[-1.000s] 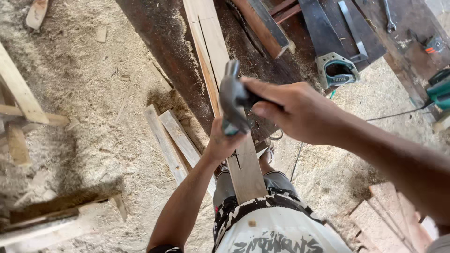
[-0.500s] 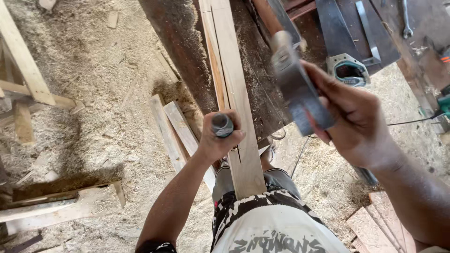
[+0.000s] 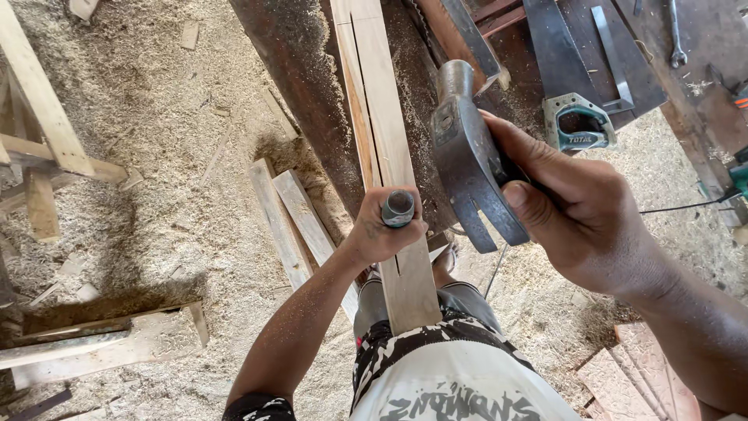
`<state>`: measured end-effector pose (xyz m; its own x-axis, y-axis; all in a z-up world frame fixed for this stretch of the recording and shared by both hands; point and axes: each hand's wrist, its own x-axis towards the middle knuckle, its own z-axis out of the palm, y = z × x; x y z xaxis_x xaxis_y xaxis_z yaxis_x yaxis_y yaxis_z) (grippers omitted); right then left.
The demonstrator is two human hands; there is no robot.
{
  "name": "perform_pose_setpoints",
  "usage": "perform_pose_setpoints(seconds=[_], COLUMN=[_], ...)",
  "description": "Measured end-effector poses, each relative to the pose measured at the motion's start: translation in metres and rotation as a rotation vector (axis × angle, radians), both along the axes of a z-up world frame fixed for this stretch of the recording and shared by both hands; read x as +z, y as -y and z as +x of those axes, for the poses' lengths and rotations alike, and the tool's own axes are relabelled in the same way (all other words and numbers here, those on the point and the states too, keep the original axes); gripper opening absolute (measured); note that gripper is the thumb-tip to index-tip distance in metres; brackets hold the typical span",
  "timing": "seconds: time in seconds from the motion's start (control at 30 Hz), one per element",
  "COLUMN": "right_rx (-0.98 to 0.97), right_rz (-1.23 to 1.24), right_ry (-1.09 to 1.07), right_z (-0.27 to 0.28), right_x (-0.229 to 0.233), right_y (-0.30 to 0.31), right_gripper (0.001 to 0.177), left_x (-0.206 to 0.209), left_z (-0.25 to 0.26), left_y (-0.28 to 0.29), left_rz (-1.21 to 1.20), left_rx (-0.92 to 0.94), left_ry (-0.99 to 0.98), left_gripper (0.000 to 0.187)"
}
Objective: The person uses a chisel and hammer to carve a groove into a long wooden plank on a workbench. They repeatedly position the chisel and strike it with the hammer to remove wood chips along the plank's length.
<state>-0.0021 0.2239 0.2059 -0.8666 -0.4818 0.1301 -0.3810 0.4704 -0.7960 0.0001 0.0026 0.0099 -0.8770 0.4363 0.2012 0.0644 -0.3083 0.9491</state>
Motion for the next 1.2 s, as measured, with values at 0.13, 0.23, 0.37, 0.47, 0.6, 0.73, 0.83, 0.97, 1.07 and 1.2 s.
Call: perform_pose_setpoints(seconds=[0.13, 0.23, 0.37, 0.47, 0.6, 0.73, 0.83, 0.97, 1.07, 1.2], right_rx=[0.015, 0.038, 0.069, 0.061, 0.046, 0.262, 0.151, 0.053, 0.120, 0.188], right_rz=[-0.011, -0.014, -0.100, -0.049, 0.489, 0.347, 0.306, 0.371, 0.801, 0.367], right_ry=[0.005, -0.050, -0.114, -0.293, -0.049, -0.223, -0.223, -0.049, 0.078, -0.184], right_z=[0.001, 0.000, -0.008, -0.010, -0.010, -0.008, -0.014, -0.013, -0.014, -0.016], right_x=[0.004, 0.003, 0.009, 0.025, 0.014, -0.027, -0.033, -0.035, -0.049, -0.044], right_y=[-0.003, -0.007, -0.006, -0.003, 0.015, 0.016, -0.015, -0.028, -0.008, -0.003], right_gripper=[0.056, 0.055, 0.051, 0.047, 0.047, 0.064, 0.061, 0.049, 0.045, 0.058], left_x=[0.000, 0.000, 0.004, 0.006, 0.006, 0.000, -0.010, -0.025, -0.032, -0.035], left_z=[-0.003, -0.004, -0.005, -0.005, -0.010, -0.009, -0.014, -0.005, -0.004, -0.014], left_y=[0.000, -0.003, -0.008, -0.009, -0.013, -0.016, -0.018, -0.016, -0.019, -0.025], left_rz=[-0.020, -0.028, -0.053, -0.041, -0.065, 0.052, -0.020, -0.069, 0.024, 0.187], left_rx=[-0.012, -0.020, -0.042, -0.061, -0.053, -0.069, -0.050, -0.048, -0.060, -0.058], left_ry=[0.002, 0.001, -0.010, -0.007, -0.023, -0.028, -0.109, -0.079, -0.058, -0.076], left_gripper=[0.017, 0.017, 0.018, 0.018, 0.017, 0.015, 0.008, 0.015, 0.010, 0.009])
